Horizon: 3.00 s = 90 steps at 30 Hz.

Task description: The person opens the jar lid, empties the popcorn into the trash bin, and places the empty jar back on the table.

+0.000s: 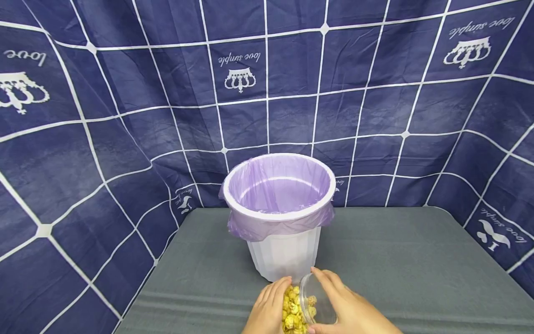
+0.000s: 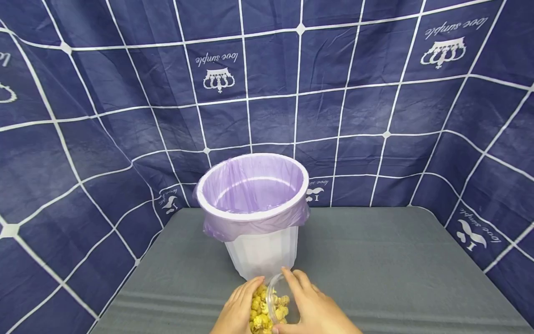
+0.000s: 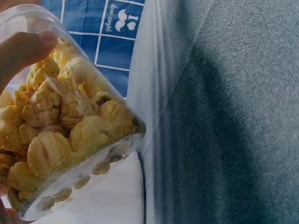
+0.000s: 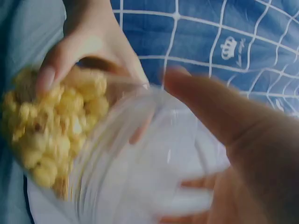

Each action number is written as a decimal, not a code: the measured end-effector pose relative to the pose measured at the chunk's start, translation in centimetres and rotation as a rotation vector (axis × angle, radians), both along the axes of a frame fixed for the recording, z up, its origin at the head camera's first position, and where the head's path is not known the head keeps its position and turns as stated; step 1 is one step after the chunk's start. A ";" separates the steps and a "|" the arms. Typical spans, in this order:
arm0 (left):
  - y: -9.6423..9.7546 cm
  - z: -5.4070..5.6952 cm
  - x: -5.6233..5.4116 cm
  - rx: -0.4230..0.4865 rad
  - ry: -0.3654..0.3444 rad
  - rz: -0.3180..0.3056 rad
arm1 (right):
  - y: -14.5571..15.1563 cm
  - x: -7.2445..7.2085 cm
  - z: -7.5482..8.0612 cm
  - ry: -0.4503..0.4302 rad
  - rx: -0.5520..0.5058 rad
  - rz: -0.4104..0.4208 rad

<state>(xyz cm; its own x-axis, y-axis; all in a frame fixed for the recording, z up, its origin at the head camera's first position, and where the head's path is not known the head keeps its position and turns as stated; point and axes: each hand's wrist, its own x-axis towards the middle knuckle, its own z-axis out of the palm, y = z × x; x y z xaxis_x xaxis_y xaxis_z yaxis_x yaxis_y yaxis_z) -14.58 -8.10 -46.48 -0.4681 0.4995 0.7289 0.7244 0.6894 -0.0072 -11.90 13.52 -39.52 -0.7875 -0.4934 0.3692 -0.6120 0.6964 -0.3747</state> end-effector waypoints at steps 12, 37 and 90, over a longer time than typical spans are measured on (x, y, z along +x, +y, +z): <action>-0.6 0.0 0.0 0.003 -0.042 0.004 | 3.6 -0.9 1.0 0.098 -0.029 0.016; -0.8 -0.1 0.3 0.021 -0.069 -0.005 | 11.5 -5.4 -7.3 -0.460 0.122 -0.334; -0.7 -0.6 1.2 0.108 -0.216 0.019 | 3.0 -13.7 10.3 -0.397 -0.946 -0.007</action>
<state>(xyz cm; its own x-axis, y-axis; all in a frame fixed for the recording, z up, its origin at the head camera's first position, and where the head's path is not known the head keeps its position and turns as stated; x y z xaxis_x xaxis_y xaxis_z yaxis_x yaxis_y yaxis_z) -13.43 -8.82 -47.11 -0.6277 0.4137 0.6594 0.6879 0.6913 0.2211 -25.64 16.54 -29.18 -0.9396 -0.1303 0.3164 -0.3208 0.0133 -0.9471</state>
